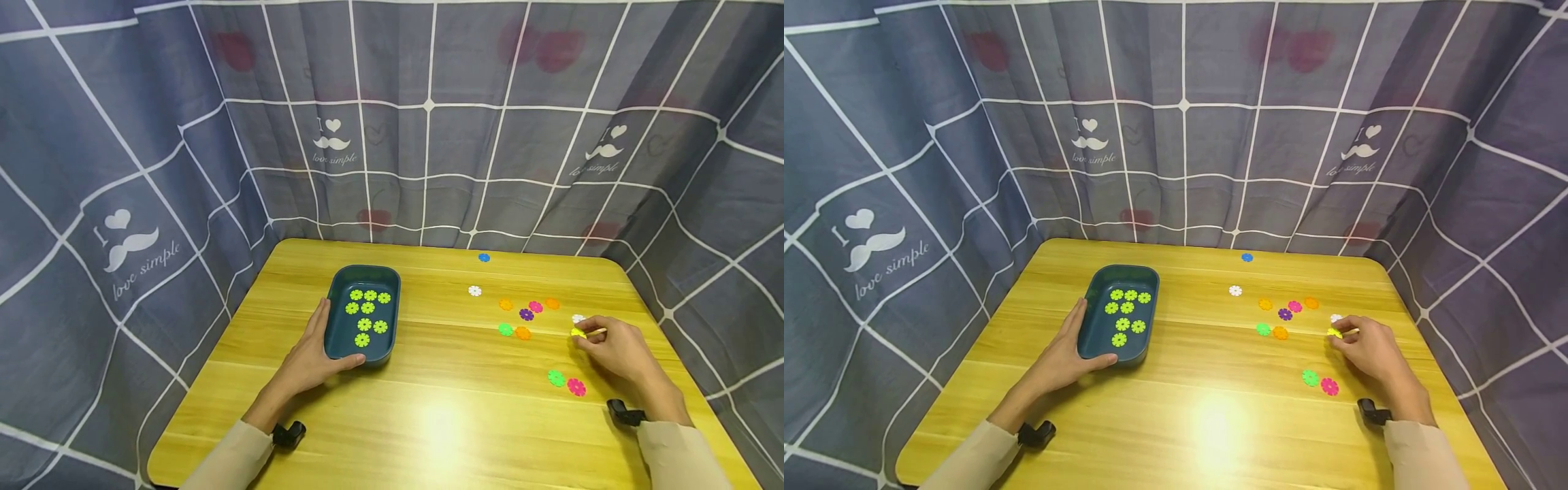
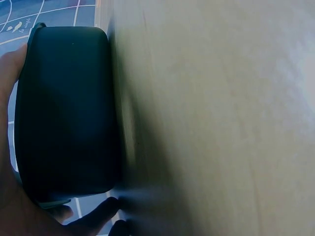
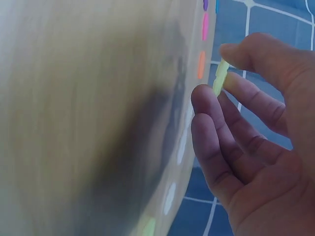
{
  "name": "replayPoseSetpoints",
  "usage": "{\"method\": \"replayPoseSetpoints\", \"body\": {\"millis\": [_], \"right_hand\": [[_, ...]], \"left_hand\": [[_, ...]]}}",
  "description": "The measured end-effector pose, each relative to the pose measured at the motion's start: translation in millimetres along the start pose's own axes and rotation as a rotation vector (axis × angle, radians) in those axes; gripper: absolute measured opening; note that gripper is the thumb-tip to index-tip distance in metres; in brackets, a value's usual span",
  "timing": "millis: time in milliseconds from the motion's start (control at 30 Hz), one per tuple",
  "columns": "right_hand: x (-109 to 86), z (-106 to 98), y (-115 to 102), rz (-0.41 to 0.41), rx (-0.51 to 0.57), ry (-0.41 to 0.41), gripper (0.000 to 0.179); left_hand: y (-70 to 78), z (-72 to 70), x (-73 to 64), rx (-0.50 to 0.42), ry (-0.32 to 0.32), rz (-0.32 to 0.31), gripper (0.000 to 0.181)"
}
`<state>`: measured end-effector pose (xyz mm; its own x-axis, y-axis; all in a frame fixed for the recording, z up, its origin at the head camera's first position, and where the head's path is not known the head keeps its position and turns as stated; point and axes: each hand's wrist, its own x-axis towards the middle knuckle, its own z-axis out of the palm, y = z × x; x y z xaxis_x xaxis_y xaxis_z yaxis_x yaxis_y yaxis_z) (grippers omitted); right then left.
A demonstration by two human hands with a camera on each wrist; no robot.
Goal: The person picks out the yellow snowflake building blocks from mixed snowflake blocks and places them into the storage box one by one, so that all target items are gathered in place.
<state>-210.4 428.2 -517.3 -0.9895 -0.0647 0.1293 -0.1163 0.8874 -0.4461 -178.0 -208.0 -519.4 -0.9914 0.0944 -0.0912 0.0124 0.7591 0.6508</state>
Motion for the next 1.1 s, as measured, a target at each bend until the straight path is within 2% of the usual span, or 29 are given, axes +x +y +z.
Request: {"method": "replayPoseSetpoints", "body": {"millis": [333, 600, 833, 1100], "right_hand": [[5.0, 2, -22, 0.016, 0.016, -0.059, 0.033], [11.8, 6, -36, -0.043, 0.019, -0.049, 0.037], [16.7, 12, -45, -0.095, 0.031, -0.046, 0.032], [22.1, 15, -59, -0.118, 0.052, -0.072, 0.029]], "left_hand": [[-0.5, -0.2, -0.3, -0.013, 0.001, 0.005, 0.151], [-1.2, 0.1, -0.1, -0.010, 0.001, 0.000, 0.150], [-1.0, -0.1, -0.4, -0.009, 0.000, 0.001, 0.151], [-1.0, 0.2, -0.8, -0.007, 0.003, 0.003, 0.151]]}}
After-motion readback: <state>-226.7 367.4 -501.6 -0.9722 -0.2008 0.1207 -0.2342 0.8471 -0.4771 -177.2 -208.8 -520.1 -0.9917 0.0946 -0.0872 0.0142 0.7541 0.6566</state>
